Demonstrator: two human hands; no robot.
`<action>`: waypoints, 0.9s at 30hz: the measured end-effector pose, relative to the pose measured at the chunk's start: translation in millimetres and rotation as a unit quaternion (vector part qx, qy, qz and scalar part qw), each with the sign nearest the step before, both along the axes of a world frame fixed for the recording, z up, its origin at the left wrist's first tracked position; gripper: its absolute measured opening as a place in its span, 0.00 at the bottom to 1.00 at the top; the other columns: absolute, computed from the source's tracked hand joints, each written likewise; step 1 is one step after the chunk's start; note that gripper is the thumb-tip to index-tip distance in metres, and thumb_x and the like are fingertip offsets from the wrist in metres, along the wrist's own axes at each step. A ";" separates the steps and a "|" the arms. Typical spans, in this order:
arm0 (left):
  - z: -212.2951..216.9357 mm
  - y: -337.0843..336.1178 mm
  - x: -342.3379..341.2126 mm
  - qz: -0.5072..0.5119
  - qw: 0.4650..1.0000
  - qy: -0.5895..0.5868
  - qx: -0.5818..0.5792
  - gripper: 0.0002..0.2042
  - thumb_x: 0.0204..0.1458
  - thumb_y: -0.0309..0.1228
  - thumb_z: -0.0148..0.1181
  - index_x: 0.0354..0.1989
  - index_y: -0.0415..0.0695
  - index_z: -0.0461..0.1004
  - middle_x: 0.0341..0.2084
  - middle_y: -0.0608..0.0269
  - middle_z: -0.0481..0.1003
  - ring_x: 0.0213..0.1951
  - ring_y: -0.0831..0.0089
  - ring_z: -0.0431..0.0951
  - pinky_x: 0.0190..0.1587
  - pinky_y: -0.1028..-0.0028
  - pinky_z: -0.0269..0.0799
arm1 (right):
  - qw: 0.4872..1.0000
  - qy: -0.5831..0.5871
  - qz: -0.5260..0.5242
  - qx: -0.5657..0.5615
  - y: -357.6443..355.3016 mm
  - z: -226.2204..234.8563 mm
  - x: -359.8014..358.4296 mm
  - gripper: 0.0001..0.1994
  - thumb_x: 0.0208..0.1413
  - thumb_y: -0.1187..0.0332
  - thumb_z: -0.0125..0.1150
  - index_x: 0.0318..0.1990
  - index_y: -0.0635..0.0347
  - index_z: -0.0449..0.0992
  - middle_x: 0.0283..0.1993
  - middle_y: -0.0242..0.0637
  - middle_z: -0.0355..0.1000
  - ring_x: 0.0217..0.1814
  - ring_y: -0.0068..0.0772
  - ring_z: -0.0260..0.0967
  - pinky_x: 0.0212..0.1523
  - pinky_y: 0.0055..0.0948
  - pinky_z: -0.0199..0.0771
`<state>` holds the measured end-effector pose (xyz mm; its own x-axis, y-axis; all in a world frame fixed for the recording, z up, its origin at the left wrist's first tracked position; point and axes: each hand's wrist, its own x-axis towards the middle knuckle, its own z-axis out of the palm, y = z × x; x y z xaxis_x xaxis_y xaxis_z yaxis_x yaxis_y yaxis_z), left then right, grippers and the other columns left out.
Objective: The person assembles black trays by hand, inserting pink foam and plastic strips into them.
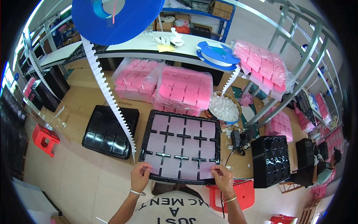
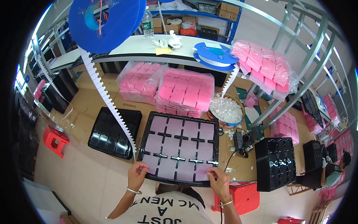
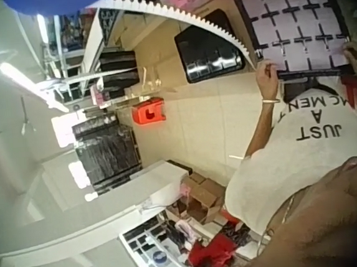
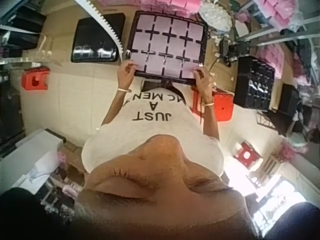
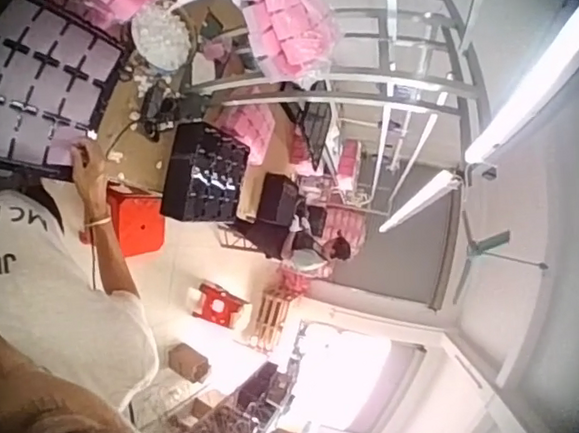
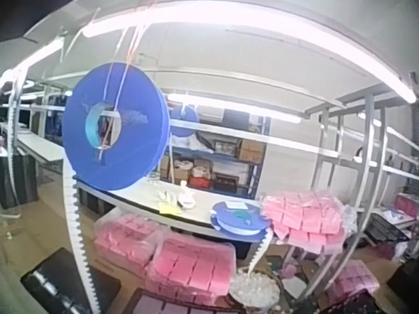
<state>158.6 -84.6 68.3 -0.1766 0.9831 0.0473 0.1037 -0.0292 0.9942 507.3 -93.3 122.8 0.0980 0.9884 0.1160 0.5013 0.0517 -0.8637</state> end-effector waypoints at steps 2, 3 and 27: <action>3.3 4.1 1.8 -0.001 1.000 0.019 0.012 0.04 0.56 0.15 0.57 0.36 0.36 0.77 0.37 0.65 0.73 0.32 0.83 0.72 0.34 0.83 0.68 | 1.000 -0.001 0.000 0.005 -0.1 -0.1 2.4 0.05 0.57 0.78 0.64 0.40 0.68 0.79 0.35 0.36 0.78 0.34 0.23 0.76 0.38 0.22 0.77; 3.1 6.7 1.9 0.005 1.000 0.025 0.018 0.05 0.55 0.15 0.56 0.36 0.36 0.77 0.37 0.64 0.73 0.31 0.82 0.73 0.34 0.82 0.68 | 1.000 0.004 0.002 0.013 0.6 -0.3 2.0 0.05 0.57 0.78 0.63 0.40 0.67 0.79 0.35 0.38 0.78 0.34 0.25 0.76 0.36 0.23 0.77; 7.7 141.5 26.7 -0.021 0.853 0.482 0.198 0.28 0.62 0.40 0.53 0.67 0.38 0.59 0.65 0.44 0.62 0.68 0.44 0.58 0.68 0.42 0.46 | 0.949 -0.213 -0.092 0.214 112.7 -28.7 19.8 0.30 0.56 0.71 0.63 0.66 0.66 0.60 0.64 0.59 0.63 0.65 0.63 0.61 0.64 0.50 0.63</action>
<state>185.4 57.0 76.0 0.1675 0.8606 0.4809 0.8576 -0.3677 0.3595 527.1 19.5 94.1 0.1176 0.8128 0.5705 0.8349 0.2302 -0.5000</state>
